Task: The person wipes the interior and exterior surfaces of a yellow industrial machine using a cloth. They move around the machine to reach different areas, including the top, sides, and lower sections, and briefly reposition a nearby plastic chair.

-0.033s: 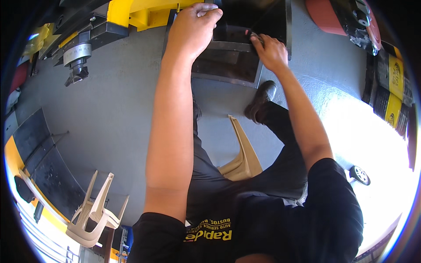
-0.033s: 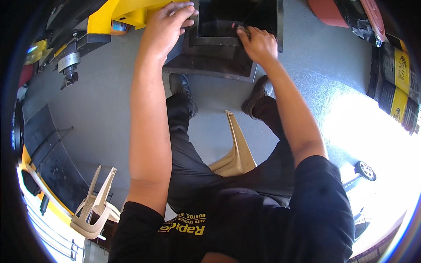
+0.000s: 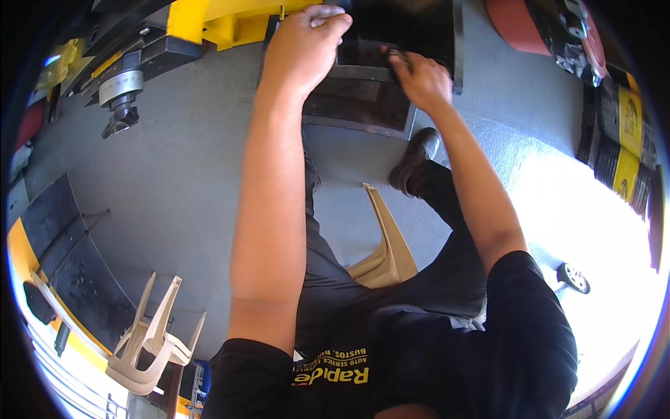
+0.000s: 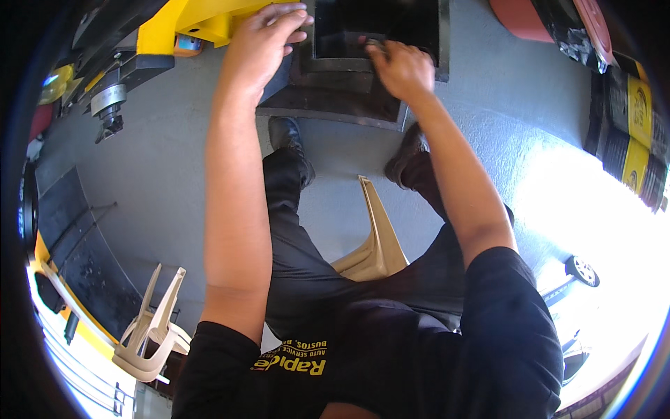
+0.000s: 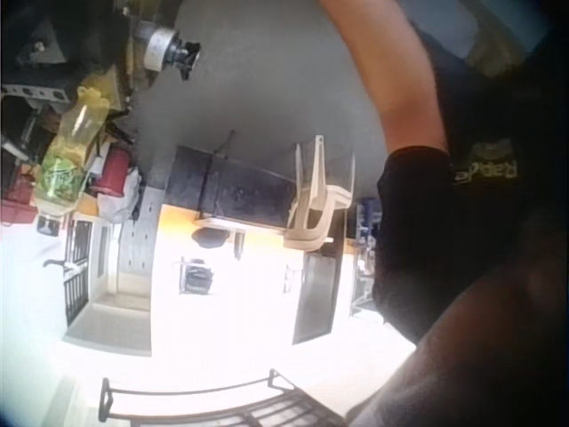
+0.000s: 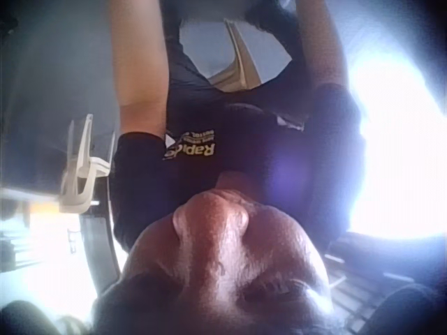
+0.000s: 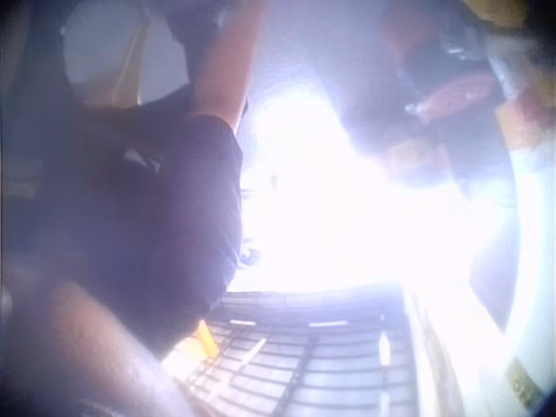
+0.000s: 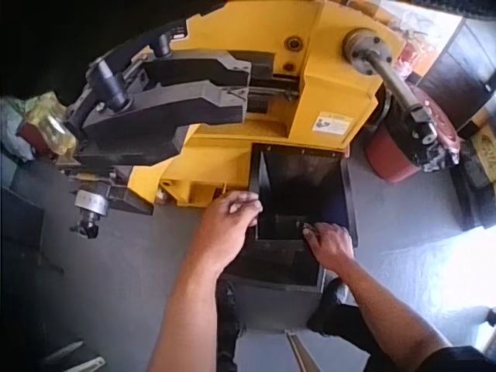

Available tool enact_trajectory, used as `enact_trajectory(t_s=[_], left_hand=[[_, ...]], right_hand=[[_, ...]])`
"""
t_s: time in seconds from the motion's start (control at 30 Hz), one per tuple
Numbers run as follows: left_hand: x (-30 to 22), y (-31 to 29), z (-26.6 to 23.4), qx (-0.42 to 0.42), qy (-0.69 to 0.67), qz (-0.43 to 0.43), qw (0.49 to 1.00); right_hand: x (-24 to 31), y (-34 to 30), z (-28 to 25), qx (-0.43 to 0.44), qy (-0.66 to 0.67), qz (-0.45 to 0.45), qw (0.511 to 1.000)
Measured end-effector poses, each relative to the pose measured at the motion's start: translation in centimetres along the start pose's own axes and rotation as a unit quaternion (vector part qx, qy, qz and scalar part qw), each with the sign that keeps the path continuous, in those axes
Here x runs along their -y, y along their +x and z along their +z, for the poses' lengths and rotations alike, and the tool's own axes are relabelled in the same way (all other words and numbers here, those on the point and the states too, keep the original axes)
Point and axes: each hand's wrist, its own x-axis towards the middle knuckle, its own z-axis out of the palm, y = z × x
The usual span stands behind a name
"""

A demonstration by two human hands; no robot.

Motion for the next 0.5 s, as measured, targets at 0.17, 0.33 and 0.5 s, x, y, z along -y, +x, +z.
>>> enact_trajectory(t_s=[0.17, 0.33, 0.5], left_hand=[[-0.6, -0.5, 0.4, 0.013, 0.029, -0.018, 0.999], [-1.1, -0.6, -0.7, 0.006, 0.018, 0.002, 1.000], [-0.9, -1.4, -1.3, -0.024, 0.070, 0.021, 0.997]], right_hand=[[8.2, -0.9, 2.4, 0.013, 0.008, -0.095, 0.995], [3.7, -3.0, 1.6, -0.074, 0.061, -0.184, 0.978], [-2.8, -4.0, -2.7, -0.048, 0.035, -0.064, 0.996]])
